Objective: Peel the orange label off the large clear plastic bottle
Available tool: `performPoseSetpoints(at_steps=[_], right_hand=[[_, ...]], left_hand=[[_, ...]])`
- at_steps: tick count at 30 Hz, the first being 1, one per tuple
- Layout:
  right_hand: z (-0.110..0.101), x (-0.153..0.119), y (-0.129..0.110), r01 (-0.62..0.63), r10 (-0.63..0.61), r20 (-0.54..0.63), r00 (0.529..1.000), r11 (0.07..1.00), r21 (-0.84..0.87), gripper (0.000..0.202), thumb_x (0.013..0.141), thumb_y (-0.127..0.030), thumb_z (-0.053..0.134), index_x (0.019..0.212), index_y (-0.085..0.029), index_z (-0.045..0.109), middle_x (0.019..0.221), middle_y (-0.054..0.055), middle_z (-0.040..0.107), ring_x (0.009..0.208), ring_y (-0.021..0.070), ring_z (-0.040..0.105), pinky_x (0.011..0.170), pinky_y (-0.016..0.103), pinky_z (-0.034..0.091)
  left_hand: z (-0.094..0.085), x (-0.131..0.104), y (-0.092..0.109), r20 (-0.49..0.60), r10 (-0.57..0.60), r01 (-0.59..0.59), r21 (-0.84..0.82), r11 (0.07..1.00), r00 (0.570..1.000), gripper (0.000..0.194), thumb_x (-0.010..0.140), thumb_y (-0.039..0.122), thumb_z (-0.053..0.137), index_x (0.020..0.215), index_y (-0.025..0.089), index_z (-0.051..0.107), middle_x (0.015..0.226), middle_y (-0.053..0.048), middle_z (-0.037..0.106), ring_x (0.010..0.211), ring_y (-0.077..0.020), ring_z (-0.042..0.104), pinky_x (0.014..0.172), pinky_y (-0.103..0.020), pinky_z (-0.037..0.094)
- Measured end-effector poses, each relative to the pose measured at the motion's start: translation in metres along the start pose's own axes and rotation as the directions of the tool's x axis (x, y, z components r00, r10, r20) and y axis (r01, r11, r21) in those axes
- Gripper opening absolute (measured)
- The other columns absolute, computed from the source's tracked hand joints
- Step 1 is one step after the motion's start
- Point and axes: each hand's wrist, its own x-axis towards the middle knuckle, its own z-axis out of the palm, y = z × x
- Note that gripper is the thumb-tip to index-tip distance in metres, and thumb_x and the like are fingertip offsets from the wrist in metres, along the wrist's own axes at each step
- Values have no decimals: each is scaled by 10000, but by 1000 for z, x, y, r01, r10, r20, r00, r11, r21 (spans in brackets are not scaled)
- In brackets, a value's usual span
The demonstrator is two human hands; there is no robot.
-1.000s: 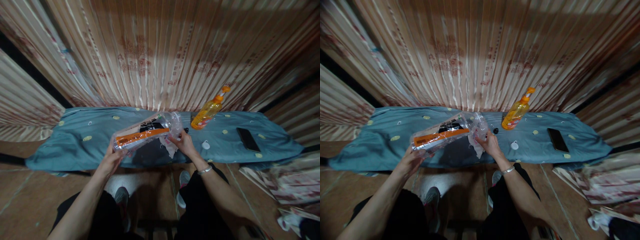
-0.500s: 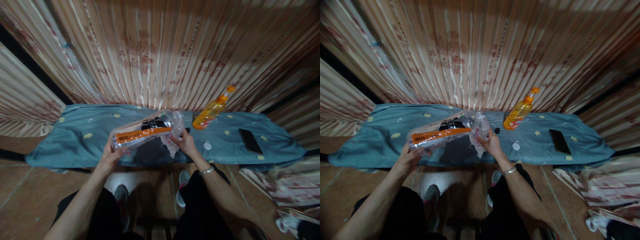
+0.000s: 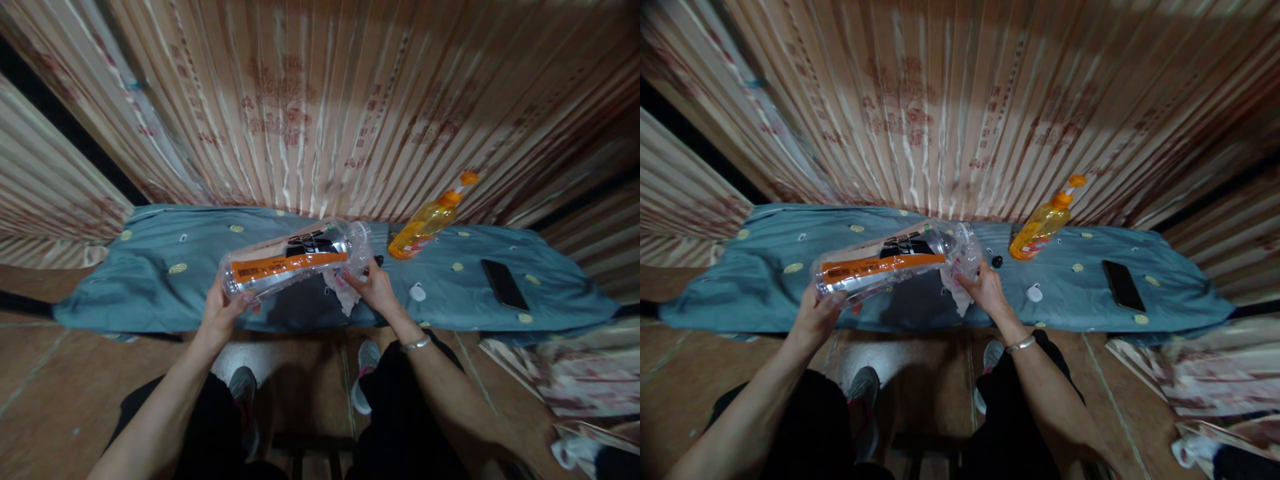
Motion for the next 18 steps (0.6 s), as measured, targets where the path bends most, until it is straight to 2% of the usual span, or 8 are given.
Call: performPoseSetpoints(at_steps=[8, 18], right_hand=[[-1, -1, -3, -25, 25, 15, 1000, 999, 23, 495, 778, -422, 754, 1168, -164, 593, 980, 114, 781, 889, 292, 756, 753, 365, 568], [2, -2, 3, 29, -28, 12, 1000, 999, -33, 508, 819, -420, 714, 1219, -144, 565, 995, 142, 776, 912, 306, 756, 753, 362, 559]], left_hand=[[3, 0, 5, -27, 7, -6, 49, 999, 1000, 488, 793, 460, 735, 1157, 170, 589, 647, 9, 639, 471, -148, 528, 453, -270, 452], [0, -1, 2, -77, 23, -20, 29, 999, 997, 493, 782, 435, 738, 1183, 183, 600, 663, 2, 600, 479, -148, 463, 424, -270, 393]])
